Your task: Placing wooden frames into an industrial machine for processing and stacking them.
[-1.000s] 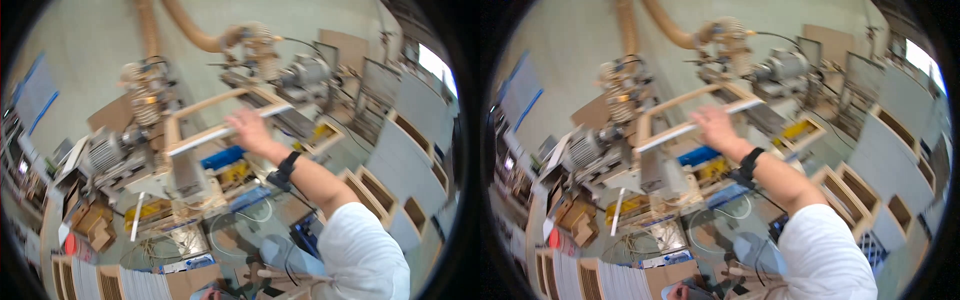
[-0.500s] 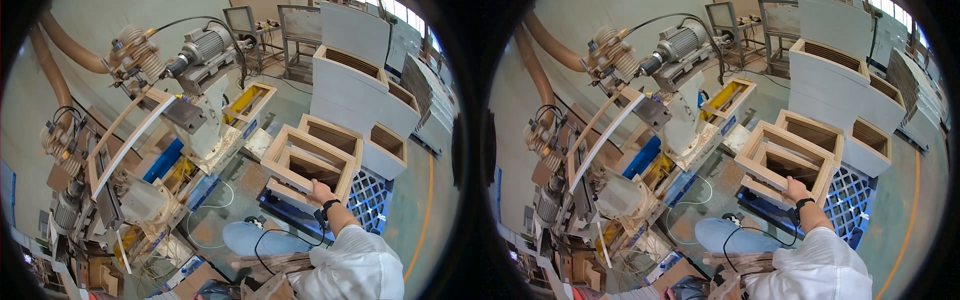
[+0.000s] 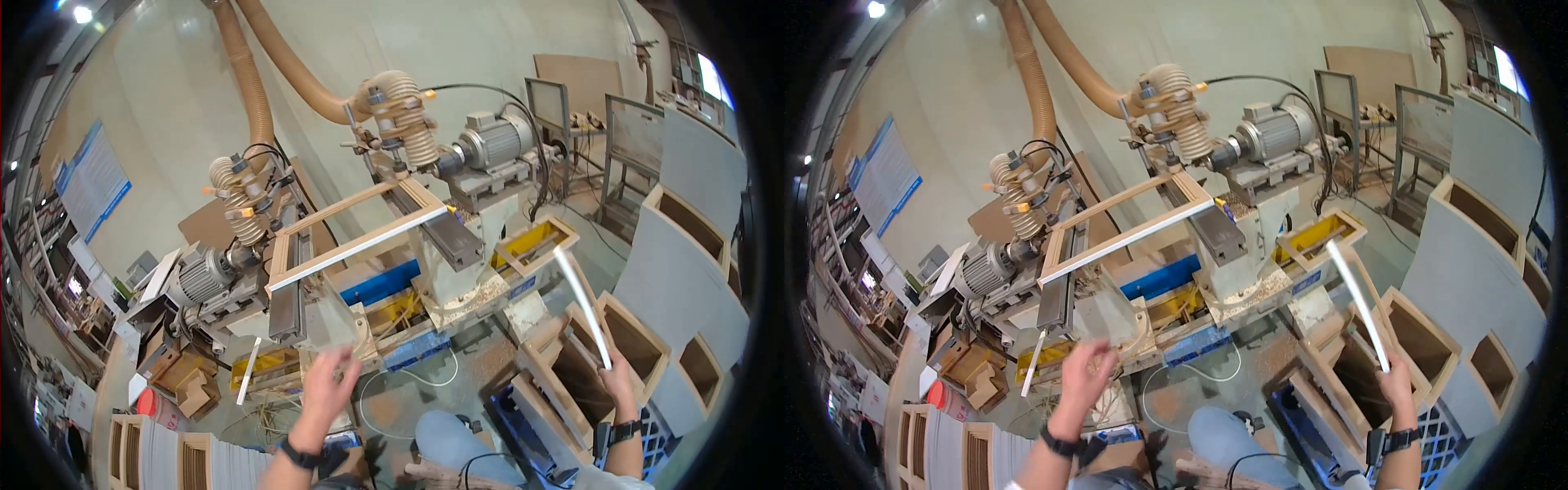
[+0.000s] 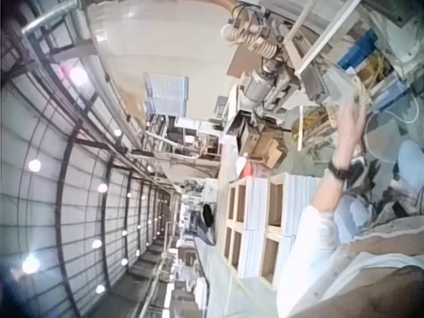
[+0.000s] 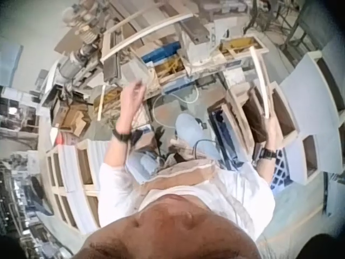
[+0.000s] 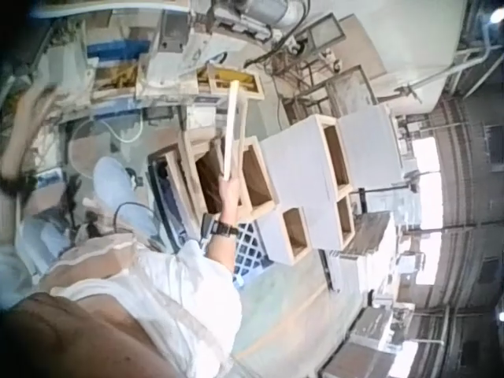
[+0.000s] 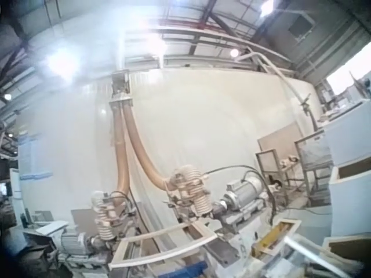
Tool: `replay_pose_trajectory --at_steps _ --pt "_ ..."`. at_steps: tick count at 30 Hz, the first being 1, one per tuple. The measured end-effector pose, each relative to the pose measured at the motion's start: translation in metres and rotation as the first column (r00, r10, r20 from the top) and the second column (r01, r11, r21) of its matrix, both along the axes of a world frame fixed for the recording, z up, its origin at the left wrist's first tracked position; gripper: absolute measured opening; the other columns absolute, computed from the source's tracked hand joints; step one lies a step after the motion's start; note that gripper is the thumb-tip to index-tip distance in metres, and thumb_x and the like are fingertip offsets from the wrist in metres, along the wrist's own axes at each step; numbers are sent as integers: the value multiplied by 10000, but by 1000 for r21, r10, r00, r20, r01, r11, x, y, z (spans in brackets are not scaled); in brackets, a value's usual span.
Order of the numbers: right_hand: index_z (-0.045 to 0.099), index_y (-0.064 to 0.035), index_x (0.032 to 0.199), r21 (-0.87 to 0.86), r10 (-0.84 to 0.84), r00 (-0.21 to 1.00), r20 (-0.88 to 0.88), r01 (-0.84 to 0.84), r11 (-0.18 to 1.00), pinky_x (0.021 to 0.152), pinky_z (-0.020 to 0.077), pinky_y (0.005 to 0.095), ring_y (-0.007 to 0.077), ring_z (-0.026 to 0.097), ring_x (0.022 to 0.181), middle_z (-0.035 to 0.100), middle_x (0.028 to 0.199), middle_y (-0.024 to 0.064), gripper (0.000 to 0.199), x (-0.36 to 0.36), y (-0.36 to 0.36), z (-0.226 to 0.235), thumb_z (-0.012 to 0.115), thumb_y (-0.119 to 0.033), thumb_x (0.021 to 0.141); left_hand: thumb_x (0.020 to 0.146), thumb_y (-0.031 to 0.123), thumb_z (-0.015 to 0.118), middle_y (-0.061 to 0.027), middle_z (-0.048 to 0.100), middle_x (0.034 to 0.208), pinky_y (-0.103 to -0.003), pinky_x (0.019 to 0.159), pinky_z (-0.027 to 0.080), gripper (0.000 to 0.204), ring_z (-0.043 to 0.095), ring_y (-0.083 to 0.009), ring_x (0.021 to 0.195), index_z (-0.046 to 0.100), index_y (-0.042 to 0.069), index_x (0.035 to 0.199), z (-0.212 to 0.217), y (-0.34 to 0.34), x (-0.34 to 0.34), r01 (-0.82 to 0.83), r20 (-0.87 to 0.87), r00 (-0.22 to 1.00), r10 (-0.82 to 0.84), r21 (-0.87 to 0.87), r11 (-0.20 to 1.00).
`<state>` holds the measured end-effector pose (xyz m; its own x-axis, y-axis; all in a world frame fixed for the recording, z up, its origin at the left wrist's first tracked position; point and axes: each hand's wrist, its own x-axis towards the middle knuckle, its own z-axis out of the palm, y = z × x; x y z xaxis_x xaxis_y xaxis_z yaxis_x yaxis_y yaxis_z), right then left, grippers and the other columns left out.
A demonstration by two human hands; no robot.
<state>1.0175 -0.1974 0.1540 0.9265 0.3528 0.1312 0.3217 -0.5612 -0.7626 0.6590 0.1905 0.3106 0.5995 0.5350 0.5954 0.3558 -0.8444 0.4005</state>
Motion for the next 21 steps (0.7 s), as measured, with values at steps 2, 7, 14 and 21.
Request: replay_pose_trajectory --at_steps 2,7,14,21 --pt "582 3 914 201 8 988 -152 23 979 578 428 260 113 504 591 534 654 33 243 -13 12 57 535 22 676 771 222 696 -139 608 970 -400 739 480 359 591 -322 892 588 54 1069 31 40 63 47 6 999 -50 247 968" --pt "585 -6 1044 491 176 978 113 -209 846 595 412 223 75 478 607 495 645 -13 297 -24 42 140 590 -19 748 835 522 546 -176 579 1129 -480 914 413 601 529 -329 1092 537 32 1183 39 160 141 -239 -162 926 342 453 859" --pt "609 -7 985 112 366 745 558 -504 856 610 453 259 131 553 624 544 679 73 264 -57 128 263 586 61 731 833 636 449 -170 606 1103 -512 881 413 662 566 -325 1034 585 41 1089 58 164 136 -241 -467 838 281 145 960" --pt "609 -87 1018 -407 631 201 749 -612 678 704 492 419 335 610 820 639 853 137 323 -75 296 311 598 -23 702 862 579 455 -158 613 682 -413 584 508 557 626 -304 636 577 36 879 58 27 47 213 -514 848 -128 109 971"
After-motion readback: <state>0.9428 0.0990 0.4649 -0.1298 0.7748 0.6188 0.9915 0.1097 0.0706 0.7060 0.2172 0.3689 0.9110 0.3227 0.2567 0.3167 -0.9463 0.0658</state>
